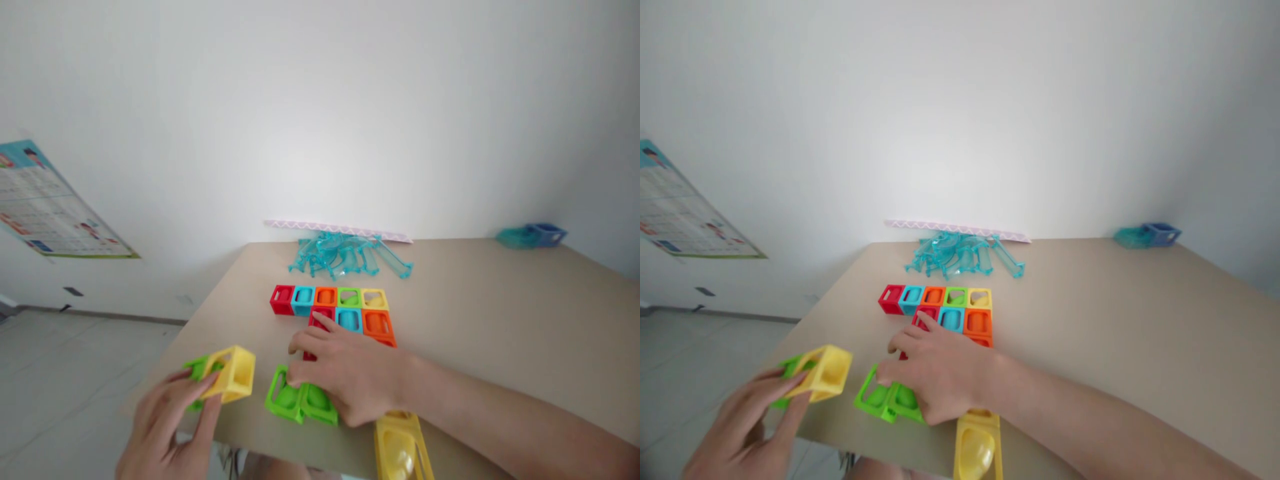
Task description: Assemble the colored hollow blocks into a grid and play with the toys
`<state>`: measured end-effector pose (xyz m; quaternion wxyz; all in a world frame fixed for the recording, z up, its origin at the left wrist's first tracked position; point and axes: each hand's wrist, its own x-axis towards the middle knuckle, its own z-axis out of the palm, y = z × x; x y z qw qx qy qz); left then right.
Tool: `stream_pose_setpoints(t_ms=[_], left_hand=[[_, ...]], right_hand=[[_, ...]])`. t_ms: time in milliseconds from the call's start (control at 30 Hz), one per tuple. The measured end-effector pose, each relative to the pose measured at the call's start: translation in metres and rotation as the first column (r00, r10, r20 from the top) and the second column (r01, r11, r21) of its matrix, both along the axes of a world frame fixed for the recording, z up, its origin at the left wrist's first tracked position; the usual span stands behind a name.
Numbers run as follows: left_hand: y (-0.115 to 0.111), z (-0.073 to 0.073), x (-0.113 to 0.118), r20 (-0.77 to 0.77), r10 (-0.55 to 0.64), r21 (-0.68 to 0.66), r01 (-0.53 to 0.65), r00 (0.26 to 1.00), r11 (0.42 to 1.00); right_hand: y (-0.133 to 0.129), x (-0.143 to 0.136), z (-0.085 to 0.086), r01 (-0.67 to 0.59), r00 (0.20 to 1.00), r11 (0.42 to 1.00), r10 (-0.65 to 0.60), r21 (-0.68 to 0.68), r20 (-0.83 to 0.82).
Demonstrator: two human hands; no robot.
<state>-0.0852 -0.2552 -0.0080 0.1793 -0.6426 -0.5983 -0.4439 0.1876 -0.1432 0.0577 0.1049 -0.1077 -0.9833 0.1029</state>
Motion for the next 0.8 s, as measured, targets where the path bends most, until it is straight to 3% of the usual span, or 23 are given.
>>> stream_pose_setpoints(t_ms=[167, 300, 467, 600, 700, 800], left_hand=[[0.067, 0.016, 0.024, -0.081, -0.168, -0.202, 0.149, 0.982, 0.968], [0.093, 0.021, 0.038, -0.086, -0.323, -0.269, 0.291, 0.942, 0.918], [0.098, 0.037, 0.052, -0.092, -0.441, -0.392, 0.374, 0.893, 0.84], [0.095, 0.043, 0.057, -0.104, -0.456, -0.428, 0.374, 0.884, 0.823], [0.086, 0.046, 0.058, -0.128, -0.392, -0.39, 0.317, 0.911, 0.865], [0.063, 0.05, 0.063, -0.123, -0.276, -0.248, 0.24, 0.953, 0.939]], right_hand=[[-0.003, 0.001, 0.001, 0.063, 0.994, 0.998, -0.064, -0.012, -0.094], [-0.003, 0.002, 0.001, 0.056, 0.992, 0.998, -0.056, 0.005, -0.118], [-0.002, 0.002, -0.001, 0.042, 0.99, 0.999, -0.039, 0.022, -0.134], [-0.004, 0.001, -0.002, 0.029, 0.989, 1.0, -0.027, 0.007, -0.147], [0.0, 0.003, 0.0, 0.06, 0.969, 0.997, -0.069, -0.043, -0.238], [0.011, 0.006, 0.002, 0.226, 0.914, 0.967, -0.252, -0.117, -0.317]])
